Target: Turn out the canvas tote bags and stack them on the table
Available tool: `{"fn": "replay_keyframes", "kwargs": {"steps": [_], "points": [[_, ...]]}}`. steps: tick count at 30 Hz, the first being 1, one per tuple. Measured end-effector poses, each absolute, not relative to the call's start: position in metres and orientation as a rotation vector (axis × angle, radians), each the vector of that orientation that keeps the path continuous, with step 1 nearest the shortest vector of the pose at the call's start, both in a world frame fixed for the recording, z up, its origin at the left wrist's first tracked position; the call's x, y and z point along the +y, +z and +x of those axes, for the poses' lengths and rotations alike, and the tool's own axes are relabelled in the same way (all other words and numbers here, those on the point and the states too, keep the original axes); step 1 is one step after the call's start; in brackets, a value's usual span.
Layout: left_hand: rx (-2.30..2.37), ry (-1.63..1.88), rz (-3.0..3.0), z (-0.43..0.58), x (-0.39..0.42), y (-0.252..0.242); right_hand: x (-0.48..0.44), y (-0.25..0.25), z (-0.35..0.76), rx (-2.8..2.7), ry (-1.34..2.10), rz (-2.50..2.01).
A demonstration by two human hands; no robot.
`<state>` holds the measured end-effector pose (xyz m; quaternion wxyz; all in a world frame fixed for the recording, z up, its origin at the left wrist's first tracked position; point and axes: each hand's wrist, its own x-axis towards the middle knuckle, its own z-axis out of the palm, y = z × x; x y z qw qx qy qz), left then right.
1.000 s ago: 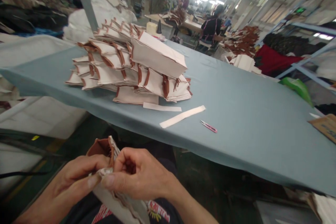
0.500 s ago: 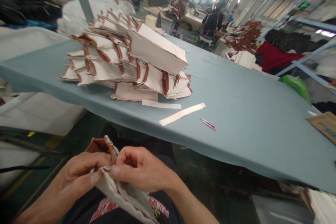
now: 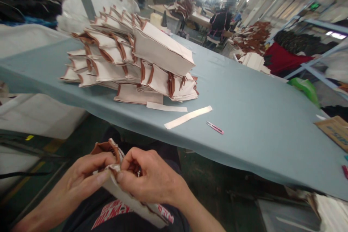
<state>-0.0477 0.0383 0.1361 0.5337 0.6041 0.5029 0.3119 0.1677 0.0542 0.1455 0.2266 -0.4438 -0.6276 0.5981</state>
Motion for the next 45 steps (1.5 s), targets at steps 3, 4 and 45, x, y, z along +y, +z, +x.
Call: {"fn": "replay_keyframes", "kwargs": {"steps": [3, 4, 45], "points": [[1.193, 0.748, 1.478, -0.049, 0.038, 0.129, 0.055, 0.145, 0.167, -1.734, 1.643, -1.258], [1.183, 0.758, 1.496, -0.050, 0.039, 0.126, 0.055, 0.146, 0.166, -1.739, 1.640, -1.273], [1.390, 0.849, 1.433, -0.052, 0.004, 0.105, -0.006, 0.099, 0.131, -1.639, 1.219, -1.478]]}}
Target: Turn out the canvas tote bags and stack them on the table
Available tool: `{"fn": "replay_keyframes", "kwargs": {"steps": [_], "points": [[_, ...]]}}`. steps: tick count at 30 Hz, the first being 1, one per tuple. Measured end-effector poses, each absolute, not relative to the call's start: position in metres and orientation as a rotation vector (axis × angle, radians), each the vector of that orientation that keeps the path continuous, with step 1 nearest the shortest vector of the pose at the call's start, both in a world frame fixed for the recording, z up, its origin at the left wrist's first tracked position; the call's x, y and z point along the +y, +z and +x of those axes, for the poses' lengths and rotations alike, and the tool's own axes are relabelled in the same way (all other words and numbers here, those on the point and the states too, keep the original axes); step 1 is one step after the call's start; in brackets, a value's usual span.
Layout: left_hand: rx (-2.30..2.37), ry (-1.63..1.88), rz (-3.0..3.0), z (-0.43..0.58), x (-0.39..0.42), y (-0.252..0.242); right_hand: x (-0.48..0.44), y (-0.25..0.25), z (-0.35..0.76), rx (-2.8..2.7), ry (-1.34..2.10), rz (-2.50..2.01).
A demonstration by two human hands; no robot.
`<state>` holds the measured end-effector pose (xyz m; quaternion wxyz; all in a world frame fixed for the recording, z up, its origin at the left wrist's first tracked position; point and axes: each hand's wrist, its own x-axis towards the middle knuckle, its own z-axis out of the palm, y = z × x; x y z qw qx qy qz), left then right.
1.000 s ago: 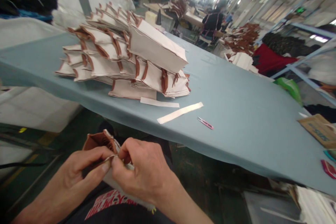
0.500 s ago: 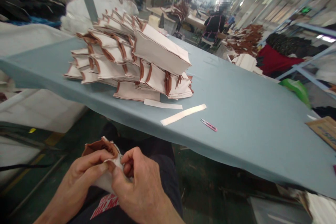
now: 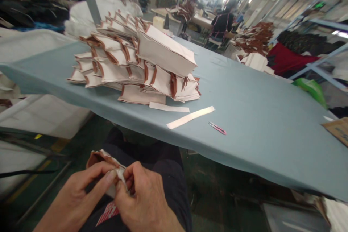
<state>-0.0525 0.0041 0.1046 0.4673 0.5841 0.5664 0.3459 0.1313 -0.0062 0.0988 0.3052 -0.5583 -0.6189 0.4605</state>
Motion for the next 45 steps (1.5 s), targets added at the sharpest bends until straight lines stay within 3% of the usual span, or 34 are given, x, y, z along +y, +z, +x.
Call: {"fn": "replay_keyframes", "kwargs": {"steps": [9, 17, 28, 37, 45], "points": [[1.235, 0.873, 1.527, -0.070, 0.018, 0.112, 0.004, 0.123, 0.146, -1.230, 1.736, -1.195], [1.172, 0.901, 1.643, -0.075, 0.037, 0.127, 0.045, 0.149, 0.154, -1.701, 1.045, -0.842], [1.022, 0.758, 1.574, -0.100, 0.037, 0.139, 0.094, 0.152, 0.141, -2.200, 0.721, -0.464], [1.079, 0.818, 1.678, -0.096, 0.046, 0.148, 0.091, 0.166, 0.141, -2.379, 0.473, -0.521], [1.147, 0.642, 1.679, -0.102, 0.038, 0.141, 0.084, 0.165, 0.137, -2.545, 0.361, -0.670]]}}
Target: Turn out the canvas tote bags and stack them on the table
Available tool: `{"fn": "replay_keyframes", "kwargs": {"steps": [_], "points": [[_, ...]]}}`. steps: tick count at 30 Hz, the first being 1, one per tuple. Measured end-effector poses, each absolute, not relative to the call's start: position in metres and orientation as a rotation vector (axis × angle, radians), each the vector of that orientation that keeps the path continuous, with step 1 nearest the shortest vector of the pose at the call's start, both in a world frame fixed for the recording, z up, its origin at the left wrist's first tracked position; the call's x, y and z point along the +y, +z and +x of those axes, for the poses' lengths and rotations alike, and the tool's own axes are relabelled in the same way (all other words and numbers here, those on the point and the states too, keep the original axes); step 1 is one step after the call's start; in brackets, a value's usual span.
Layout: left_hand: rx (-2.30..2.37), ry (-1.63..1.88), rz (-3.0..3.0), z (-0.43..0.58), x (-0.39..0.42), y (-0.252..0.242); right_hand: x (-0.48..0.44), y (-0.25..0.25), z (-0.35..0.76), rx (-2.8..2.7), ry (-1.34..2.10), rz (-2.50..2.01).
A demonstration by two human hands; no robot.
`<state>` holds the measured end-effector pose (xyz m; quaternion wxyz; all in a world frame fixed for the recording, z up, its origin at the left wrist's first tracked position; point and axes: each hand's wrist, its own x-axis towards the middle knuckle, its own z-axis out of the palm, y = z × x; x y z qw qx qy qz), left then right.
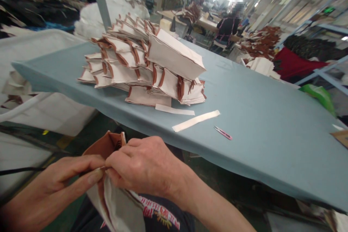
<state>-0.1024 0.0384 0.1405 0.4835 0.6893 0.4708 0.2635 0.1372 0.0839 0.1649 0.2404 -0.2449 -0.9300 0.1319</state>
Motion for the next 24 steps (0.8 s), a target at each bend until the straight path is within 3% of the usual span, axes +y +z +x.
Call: {"fn": "replay_keyframes", "kwargs": {"steps": [4, 11, 19, 24], "points": [[1.139, 0.635, 1.700, -0.100, 0.036, 0.143, 0.087, 0.162, 0.139, -2.448, 0.508, -0.671], [1.144, 0.562, 1.739, -0.091, 0.040, 0.144, 0.103, 0.153, 0.143, -2.245, 1.216, -0.701], [1.230, 0.585, 1.844, -0.087, 0.053, 0.129, 0.102, 0.169, 0.138, -2.437, 1.044, -0.927], [1.185, 0.693, 1.911, -0.079, 0.056, 0.133, 0.098, 0.164, 0.142, -2.229, 1.313, -1.021]]}}
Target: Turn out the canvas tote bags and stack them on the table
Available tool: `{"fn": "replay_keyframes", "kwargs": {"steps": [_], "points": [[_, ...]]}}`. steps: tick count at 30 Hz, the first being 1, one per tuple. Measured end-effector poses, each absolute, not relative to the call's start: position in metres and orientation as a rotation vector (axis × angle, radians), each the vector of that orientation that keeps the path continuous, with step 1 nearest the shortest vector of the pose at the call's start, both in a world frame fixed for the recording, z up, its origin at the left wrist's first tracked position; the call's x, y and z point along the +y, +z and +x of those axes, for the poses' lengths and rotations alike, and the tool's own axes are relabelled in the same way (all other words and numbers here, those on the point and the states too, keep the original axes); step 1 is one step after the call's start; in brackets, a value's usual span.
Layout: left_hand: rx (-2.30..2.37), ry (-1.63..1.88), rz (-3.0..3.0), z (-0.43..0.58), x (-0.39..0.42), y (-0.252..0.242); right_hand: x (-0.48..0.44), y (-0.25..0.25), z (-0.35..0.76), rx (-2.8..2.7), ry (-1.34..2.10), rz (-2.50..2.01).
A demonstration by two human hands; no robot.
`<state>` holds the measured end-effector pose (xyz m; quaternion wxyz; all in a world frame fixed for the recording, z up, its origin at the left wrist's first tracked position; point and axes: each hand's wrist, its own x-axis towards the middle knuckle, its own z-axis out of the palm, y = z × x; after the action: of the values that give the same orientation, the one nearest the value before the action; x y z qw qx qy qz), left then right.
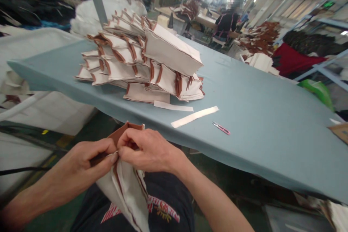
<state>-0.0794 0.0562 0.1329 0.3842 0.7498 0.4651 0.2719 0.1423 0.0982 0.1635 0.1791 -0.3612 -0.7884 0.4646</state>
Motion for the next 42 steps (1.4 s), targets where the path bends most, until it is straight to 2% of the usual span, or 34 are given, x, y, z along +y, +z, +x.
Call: {"fn": "replay_keyframes", "kwargs": {"steps": [2, 9, 17, 30, 42], "points": [[1.167, 0.704, 1.930, -0.078, 0.055, 0.134, 0.094, 0.163, 0.143, -2.214, 1.334, -1.074], [1.181, 0.710, 1.942, -0.083, 0.051, 0.137, 0.080, 0.163, 0.134, -2.458, 1.035, -1.181], [1.163, 0.652, 1.903, -0.094, 0.054, 0.145, 0.088, 0.173, 0.136, -2.355, 1.270, -1.084], [1.111, 0.528, 1.743, -0.097, 0.066, 0.146, 0.103, 0.183, 0.146, -2.297, 1.422, -1.050], [1.106, 0.739, 2.296, -0.082, 0.060, 0.155, 0.102, 0.180, 0.146, -2.441, 1.291, -1.070]]}}
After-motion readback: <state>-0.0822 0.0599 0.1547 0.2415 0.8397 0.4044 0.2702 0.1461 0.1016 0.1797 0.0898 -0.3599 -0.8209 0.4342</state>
